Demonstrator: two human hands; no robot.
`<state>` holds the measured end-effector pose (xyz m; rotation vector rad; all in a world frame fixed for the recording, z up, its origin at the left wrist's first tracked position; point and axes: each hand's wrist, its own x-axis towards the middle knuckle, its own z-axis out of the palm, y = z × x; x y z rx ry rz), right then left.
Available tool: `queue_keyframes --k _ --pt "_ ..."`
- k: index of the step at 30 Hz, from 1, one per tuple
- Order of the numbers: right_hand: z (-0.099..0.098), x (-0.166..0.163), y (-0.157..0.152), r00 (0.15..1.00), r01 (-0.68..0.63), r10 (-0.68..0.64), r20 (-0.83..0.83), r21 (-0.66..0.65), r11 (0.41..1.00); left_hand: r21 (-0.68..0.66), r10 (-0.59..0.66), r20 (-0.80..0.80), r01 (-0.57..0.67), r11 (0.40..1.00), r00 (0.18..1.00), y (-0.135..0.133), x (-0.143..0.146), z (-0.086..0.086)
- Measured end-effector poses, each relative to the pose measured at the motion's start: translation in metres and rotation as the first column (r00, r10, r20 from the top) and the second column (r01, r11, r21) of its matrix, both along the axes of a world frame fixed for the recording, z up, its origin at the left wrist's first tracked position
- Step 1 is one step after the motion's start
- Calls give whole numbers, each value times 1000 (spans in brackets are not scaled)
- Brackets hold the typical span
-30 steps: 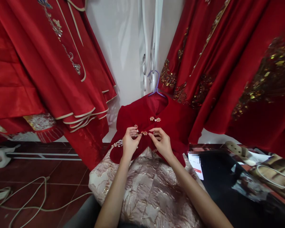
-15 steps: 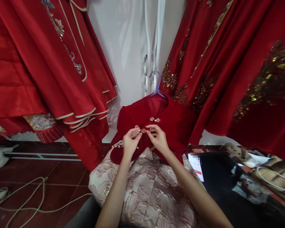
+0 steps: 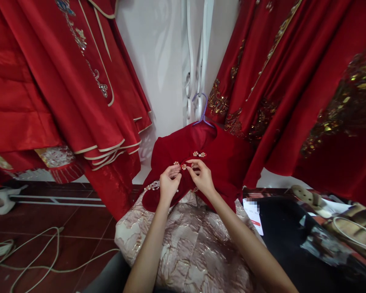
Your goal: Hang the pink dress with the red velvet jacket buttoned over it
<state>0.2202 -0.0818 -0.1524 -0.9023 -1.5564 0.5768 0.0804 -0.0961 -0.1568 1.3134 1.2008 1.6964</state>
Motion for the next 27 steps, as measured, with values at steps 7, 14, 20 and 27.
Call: queue_keyframes --k 7,14,20,27 --pt "1 -1 -4 992 -20 13 123 58 998 32 1 32 -2 999 999 -2 2 3" --pt "2 -4 -4 990 18 -26 138 60 998 48 -9 22 8 999 1000 -3 2 3" --pt "0 -10 -4 993 71 -78 90 76 995 59 -23 48 20 998 999 -4 1 4" --pt "3 -13 -10 994 85 -90 55 79 993 38 -30 6 30 999 1000 -5 0 7"
